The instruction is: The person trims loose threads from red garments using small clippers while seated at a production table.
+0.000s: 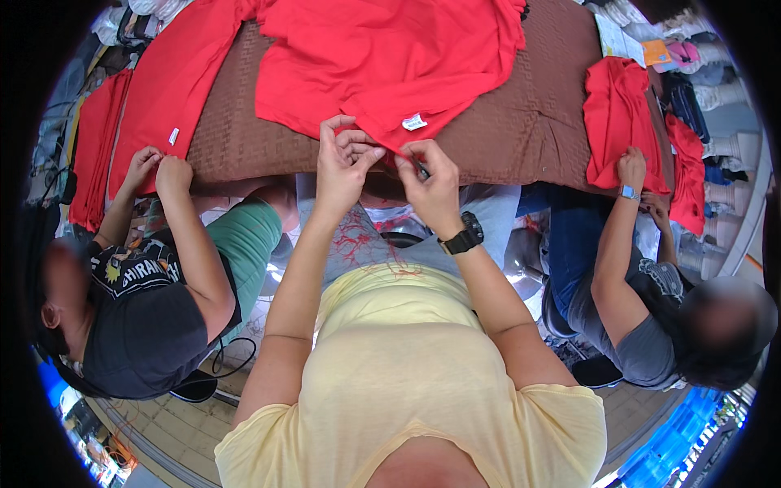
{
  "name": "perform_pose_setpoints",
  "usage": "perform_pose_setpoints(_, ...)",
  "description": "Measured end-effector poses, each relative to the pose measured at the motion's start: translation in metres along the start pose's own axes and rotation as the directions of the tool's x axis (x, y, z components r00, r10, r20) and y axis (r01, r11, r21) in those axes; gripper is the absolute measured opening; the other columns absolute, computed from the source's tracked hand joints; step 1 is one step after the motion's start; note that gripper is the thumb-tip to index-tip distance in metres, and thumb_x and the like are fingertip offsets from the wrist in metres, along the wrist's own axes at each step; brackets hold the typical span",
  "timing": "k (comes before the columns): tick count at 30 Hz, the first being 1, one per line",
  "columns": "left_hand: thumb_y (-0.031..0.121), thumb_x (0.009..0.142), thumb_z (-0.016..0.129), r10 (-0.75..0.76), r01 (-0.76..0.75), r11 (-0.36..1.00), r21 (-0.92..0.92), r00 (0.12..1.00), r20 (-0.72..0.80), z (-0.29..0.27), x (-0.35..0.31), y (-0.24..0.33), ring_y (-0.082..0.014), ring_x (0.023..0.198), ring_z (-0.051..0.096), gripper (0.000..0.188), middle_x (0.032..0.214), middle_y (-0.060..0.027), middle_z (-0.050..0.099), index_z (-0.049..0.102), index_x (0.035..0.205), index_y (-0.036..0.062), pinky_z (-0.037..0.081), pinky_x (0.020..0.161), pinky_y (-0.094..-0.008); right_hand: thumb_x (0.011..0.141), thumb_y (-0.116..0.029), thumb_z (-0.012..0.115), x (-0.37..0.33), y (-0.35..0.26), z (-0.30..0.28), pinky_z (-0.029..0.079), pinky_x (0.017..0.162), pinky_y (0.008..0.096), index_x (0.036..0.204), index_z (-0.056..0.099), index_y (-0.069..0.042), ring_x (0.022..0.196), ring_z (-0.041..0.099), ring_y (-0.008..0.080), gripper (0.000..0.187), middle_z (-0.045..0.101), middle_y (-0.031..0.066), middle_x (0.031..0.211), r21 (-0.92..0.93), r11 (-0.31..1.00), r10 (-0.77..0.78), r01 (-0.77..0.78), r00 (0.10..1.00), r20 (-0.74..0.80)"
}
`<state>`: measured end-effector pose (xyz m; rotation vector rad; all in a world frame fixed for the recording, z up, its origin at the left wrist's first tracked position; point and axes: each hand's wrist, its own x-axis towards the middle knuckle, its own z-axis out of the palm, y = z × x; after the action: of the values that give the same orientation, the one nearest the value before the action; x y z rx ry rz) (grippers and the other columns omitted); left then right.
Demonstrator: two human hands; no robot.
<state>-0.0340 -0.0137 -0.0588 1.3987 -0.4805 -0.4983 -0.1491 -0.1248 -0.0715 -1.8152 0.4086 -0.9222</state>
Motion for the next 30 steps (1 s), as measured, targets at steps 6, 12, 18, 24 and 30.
perform_pose_setpoints(6, -0.002, 0.089, 0.072, 0.025, -0.045, 0.971, 0.233, 0.996, 0.087, 0.012, 0.008, 0.007, -0.0133, 0.087, 0.064, 0.031, 0.096, -0.0082, 0.066, 0.055, 0.114, -0.0015, 0.053, 0.079, -0.0253, 0.093, -0.019, 0.071, 0.027, 0.006, -0.023, 0.045, 0.062, 0.0260, 0.095, 0.071, 0.003, 0.067, 0.055, 0.0075, 0.021, 0.069, 0.0033, 0.078, 0.142, 0.945, 0.298, -0.296, 0.955, 0.011)
perform_pose_setpoints(12, 0.005, 0.090, 0.071, 0.095, -0.137, 0.898, 0.418, 0.988, 0.121, 0.039, 0.008, 0.020, -0.0117, 0.080, 0.062, 0.018, 0.086, -0.0056, 0.065, 0.062, 0.104, -0.0030, 0.051, 0.071, -0.0270, 0.098, -0.022, 0.067, 0.022, 0.004, -0.026, 0.040, 0.054, 0.0214, 0.099, 0.070, -0.001, 0.061, 0.051, 0.0028, 0.021, 0.061, -0.0028, 0.072, 0.301, 0.842, 0.427, -0.447, 0.894, 0.135)
perform_pose_setpoints(18, 0.006, 0.098, 0.060, 0.221, -0.290, 0.881, 0.373, 0.951, 0.217, 0.032, 0.037, 0.005, -0.0128, 0.079, 0.062, 0.009, 0.087, -0.0067, 0.063, 0.058, 0.098, -0.0021, 0.050, 0.075, -0.0283, 0.100, -0.023, 0.064, 0.021, 0.008, -0.041, 0.020, 0.041, 0.0205, 0.100, 0.064, -0.009, 0.046, 0.029, -0.0014, 0.014, 0.042, -0.0109, 0.065, 0.606, 0.566, 0.589, -0.559, 0.789, 0.177)
perform_pose_setpoints(24, 0.007, 0.099, 0.060, 0.159, -0.199, 0.972, 0.127, 0.948, 0.275, 0.047, 0.041, 0.003, -0.0138, 0.086, 0.062, 0.008, 0.095, -0.0087, 0.065, 0.058, 0.100, -0.0013, 0.051, 0.080, -0.0284, 0.101, -0.023, 0.063, 0.018, 0.014, -0.050, 0.020, 0.041, 0.0202, 0.102, 0.064, -0.009, 0.045, 0.029, -0.0008, 0.014, 0.041, -0.0111, 0.063, 0.530, 0.587, 0.609, -0.612, 0.765, 0.208)
perform_pose_setpoints(30, 0.004, 0.085, 0.073, 0.211, -0.363, 0.873, 0.327, 0.883, 0.418, 0.062, 0.037, 0.004, -0.0138, 0.085, 0.062, 0.023, 0.091, -0.0079, 0.065, 0.067, 0.108, 0.0004, 0.050, 0.077, -0.0287, 0.099, -0.023, 0.065, 0.012, 0.014, -0.057, 0.019, 0.041, 0.0208, 0.101, 0.064, -0.009, 0.045, 0.029, -0.0020, 0.014, 0.039, -0.0126, 0.061, 0.570, 0.572, 0.632, -0.590, 0.760, 0.152)
